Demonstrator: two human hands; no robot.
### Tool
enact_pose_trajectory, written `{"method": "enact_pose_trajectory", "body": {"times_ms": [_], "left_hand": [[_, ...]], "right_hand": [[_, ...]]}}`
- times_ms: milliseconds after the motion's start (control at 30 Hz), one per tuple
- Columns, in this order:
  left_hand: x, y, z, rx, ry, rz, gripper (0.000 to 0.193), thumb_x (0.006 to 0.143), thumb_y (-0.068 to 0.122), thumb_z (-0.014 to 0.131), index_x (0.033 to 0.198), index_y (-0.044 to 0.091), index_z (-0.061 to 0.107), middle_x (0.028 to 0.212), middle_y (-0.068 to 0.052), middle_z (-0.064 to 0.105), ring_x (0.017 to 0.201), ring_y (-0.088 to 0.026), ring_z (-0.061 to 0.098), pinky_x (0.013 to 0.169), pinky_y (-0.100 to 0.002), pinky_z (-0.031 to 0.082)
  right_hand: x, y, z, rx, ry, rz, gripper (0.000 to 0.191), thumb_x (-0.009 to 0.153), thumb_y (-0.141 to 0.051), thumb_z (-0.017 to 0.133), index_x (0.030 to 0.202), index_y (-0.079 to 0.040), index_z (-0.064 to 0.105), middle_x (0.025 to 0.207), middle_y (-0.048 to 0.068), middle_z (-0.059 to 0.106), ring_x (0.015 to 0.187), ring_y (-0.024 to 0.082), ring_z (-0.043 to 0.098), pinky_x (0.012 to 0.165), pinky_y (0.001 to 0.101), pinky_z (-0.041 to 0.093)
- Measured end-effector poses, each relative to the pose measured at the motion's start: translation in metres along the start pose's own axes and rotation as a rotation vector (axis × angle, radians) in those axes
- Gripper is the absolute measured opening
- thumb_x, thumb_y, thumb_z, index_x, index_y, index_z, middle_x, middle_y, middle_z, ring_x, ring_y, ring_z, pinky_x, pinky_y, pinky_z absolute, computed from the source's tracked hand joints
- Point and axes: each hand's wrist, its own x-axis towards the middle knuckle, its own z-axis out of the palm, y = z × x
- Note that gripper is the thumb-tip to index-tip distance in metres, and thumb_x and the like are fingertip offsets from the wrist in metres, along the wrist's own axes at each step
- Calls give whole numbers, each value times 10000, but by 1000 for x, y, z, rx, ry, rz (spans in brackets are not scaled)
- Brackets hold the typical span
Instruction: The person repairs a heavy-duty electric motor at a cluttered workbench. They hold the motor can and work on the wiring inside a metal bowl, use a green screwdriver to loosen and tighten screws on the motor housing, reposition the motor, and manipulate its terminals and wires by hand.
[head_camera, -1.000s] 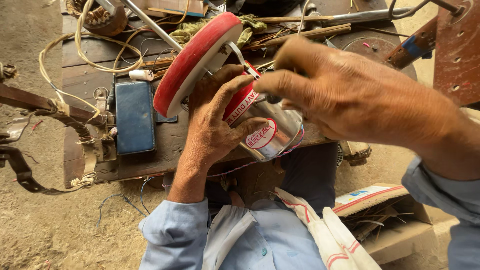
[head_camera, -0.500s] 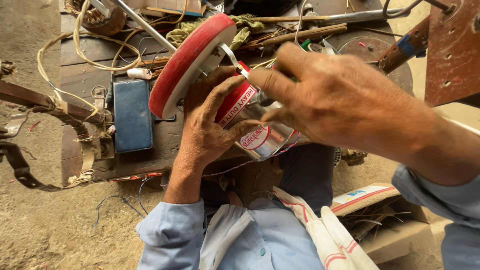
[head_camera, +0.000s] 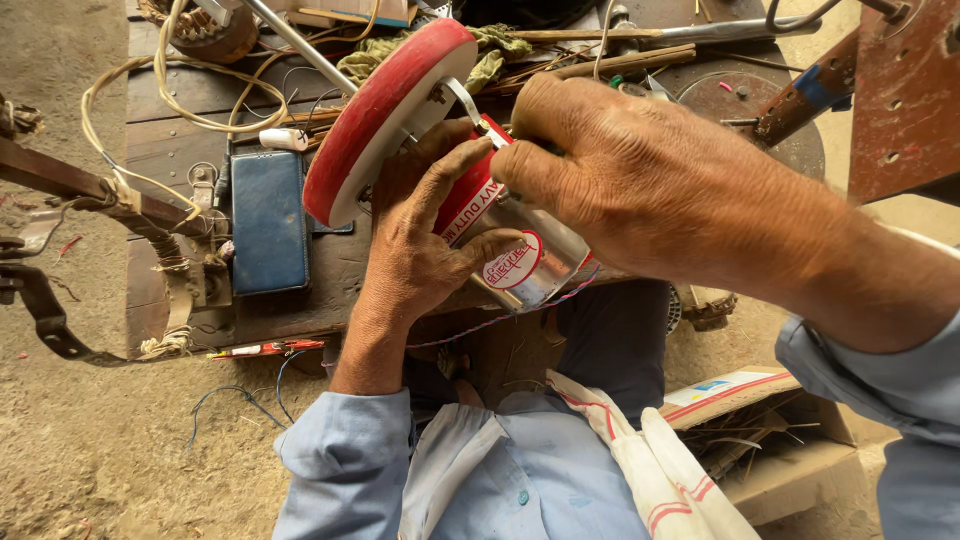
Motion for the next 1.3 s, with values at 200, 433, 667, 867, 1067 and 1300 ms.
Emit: {"method": "enact_pose_trajectory", "body": {"times_ms": [200, 433, 667, 867, 1067, 1300], "left_hand": [[-3, -2, -1, -47, -12, -24, 888, 722, 336, 972, 1477, 171, 536, 1539, -122, 528, 1451, -332, 499, 1225, -444, 425], [-11, 3, -6, -69, 7, -38, 924, 740, 349, 972, 1517, 180, 500, 1550, -106, 543, 1455, -337, 536, 1221, -428, 463], [-27, 19, -13, -319, 171, -302, 786, 885, 388, 870, 1482, 55, 483, 1430, -161, 591, 1324, -254, 601, 1139, -401, 510], [-6, 25, 2, -140, 313, -537, 437, 945, 427, 774, 1155, 47, 728, 1068, -85, 757, 982, -181, 718, 903, -318, 567], [7, 20, 21, -108, 411, -462, 339, 956, 361, 780, 1061, 41, 741, 960, -52, 748, 879, -166, 713, 844, -310, 563], [2, -8, 41, -118, 445, -361, 215, 978, 225, 825, 1049, 35, 757, 948, -37, 711, 881, -146, 644, 851, -300, 529]], "right_hand": [[3, -5, 7, -146, 17, 23, 189, 859, -75, 733, 1001, 18, 651, 924, 152, 527, 807, 295, 685, 613, 400, 578], [-28, -2, 25, 33, 298, 74, 218, 931, -143, 823, 972, -4, 660, 898, 126, 592, 708, 260, 646, 602, 394, 559], [-85, -6, 102, 614, 1131, 566, 336, 1048, -198, 811, 1231, -33, 582, 1008, 73, 613, 822, 100, 559, 732, 229, 472], [-121, -41, 145, 1059, 746, 1002, 178, 1074, -157, 678, 1189, -38, 613, 818, 69, 590, 697, 108, 559, 669, 242, 487], [-144, -32, 178, 1267, 465, 1053, 473, 837, -102, 770, 1268, -67, 579, 933, -17, 596, 660, 32, 510, 572, 179, 442], [-157, -20, 213, 1498, 557, 1048, 205, 982, -26, 730, 1178, -22, 673, 762, -22, 616, 610, 40, 504, 523, 206, 408]]}}
